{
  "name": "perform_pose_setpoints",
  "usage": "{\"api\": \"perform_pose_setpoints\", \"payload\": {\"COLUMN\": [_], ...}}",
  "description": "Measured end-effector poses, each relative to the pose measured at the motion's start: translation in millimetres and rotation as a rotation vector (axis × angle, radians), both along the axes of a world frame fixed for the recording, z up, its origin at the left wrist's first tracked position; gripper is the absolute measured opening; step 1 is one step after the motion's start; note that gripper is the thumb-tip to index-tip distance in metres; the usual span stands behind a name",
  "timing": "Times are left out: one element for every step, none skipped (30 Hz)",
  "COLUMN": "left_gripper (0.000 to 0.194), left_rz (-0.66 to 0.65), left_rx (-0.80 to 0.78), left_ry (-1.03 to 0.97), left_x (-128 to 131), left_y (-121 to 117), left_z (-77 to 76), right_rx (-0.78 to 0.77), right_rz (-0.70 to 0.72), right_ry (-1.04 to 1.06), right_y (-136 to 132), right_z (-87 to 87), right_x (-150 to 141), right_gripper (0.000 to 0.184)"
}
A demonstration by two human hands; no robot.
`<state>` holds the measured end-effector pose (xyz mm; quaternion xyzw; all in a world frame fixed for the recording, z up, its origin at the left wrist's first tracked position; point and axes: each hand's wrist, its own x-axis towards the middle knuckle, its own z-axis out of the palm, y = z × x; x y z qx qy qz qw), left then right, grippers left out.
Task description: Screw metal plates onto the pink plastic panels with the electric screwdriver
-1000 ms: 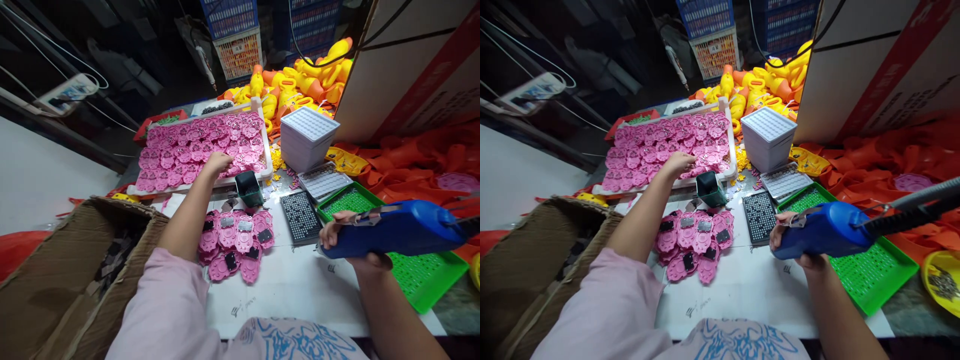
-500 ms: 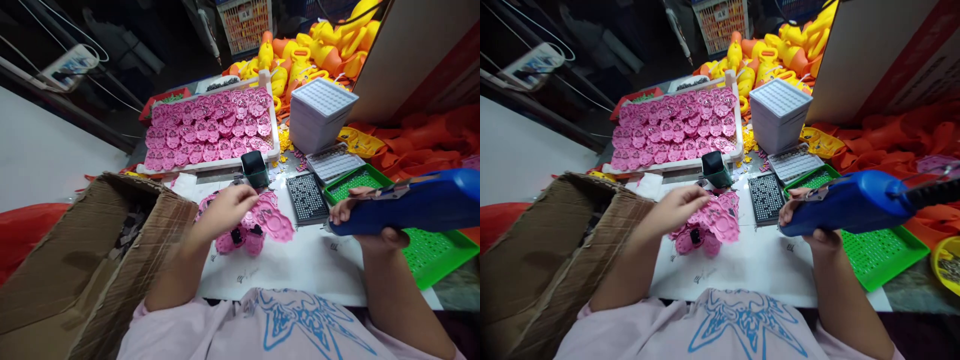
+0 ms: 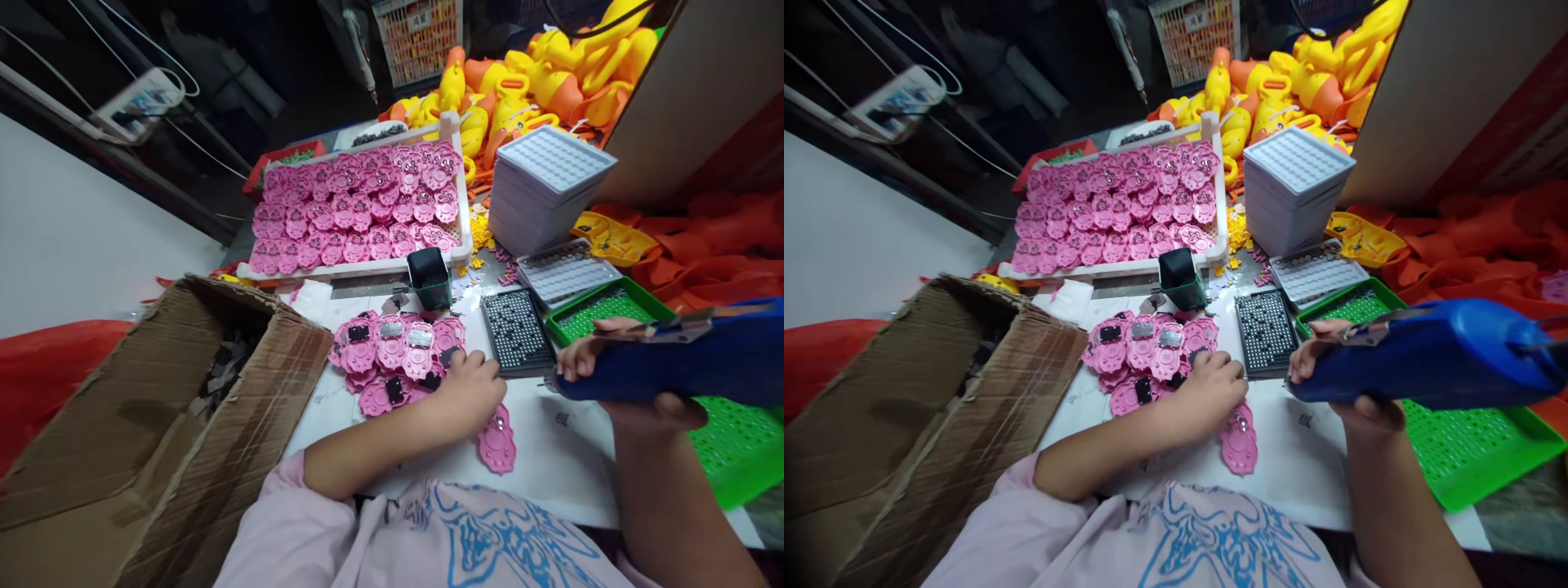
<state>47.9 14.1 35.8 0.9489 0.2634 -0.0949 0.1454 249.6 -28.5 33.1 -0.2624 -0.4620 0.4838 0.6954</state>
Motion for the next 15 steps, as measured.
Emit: {"api": "perform_pose_setpoints", "payload": {"left_gripper": [0.01, 0.01, 0.009, 0.009, 0.008, 0.008, 0.008, 0.008, 0.01, 0.012, 0.015, 0.017, 0.018, 0.018, 0.017], "left_rz": [-0.017, -0.032, -0.044, -0.056, -0.071, -0.087, -0.097, -0.091, -0.063, 0.008, 0.103, 0.23, 0.365, 0.435, 0.478], "left_rx": [0.017, 0.03, 0.039, 0.045, 0.05, 0.052, 0.053, 0.052, 0.054, 0.057, 0.06, 0.083, 0.106, 0.132, 0.156], "left_ry": [-0.005, -0.008, -0.008, -0.006, -0.008, -0.022, -0.051, -0.088, -0.131, -0.162, -0.159, -0.126, -0.069, -0.043, -0.026], "left_x": [0, -1, -2, -3, -5, -8, -11, -16, -23, -31, -41, -51, -63, -73, -83], "left_y": [-2, -3, -5, -6, -7, -7, -5, -1, 6, 17, 32, 49, 69, 91, 112], "left_z": [-4.1, -7.2, -8.9, -8.8, -6.6, -2.2, 4.6, 13.3, 23.5, 34.4, 44.9, 54.0, 60.9, 64.8, 65.5], "right_rx": [0.005, 0.009, 0.011, 0.012, 0.016, 0.023, 0.033, 0.045, 0.053, 0.064, 0.074, 0.087, 0.107, 0.133, 0.145], "right_rz": [-0.002, -0.003, -0.004, -0.005, -0.005, -0.006, -0.01, -0.022, -0.038, -0.059, -0.072, -0.06, -0.017, 0.048, 0.124], "right_ry": [-0.005, -0.01, -0.014, -0.016, -0.019, -0.025, -0.036, -0.05, -0.067, -0.079, -0.083, -0.075, -0.061, -0.046, -0.035], "right_y": [0, -1, -2, -3, -4, -5, -6, -7, -7, -6, -4, -2, 1, 4, 6], "right_z": [-0.6, -1.6, -3.2, -5.0, -6.9, -8.6, -10.0, -10.9, -11.3, -11.4, -11.4, -11.8, -12.8, -14.6, -17.3], "right_x": [0, 0, 0, 0, 0, 0, 0, -1, -1, -1, -1, 0, 2, 5, 9], "right_gripper": [0.057, 0.058, 0.058, 0.059, 0.061, 0.062, 0.063, 0.064, 0.065, 0.065, 0.061, 0.054, 0.049, 0.045, 0.043]}}
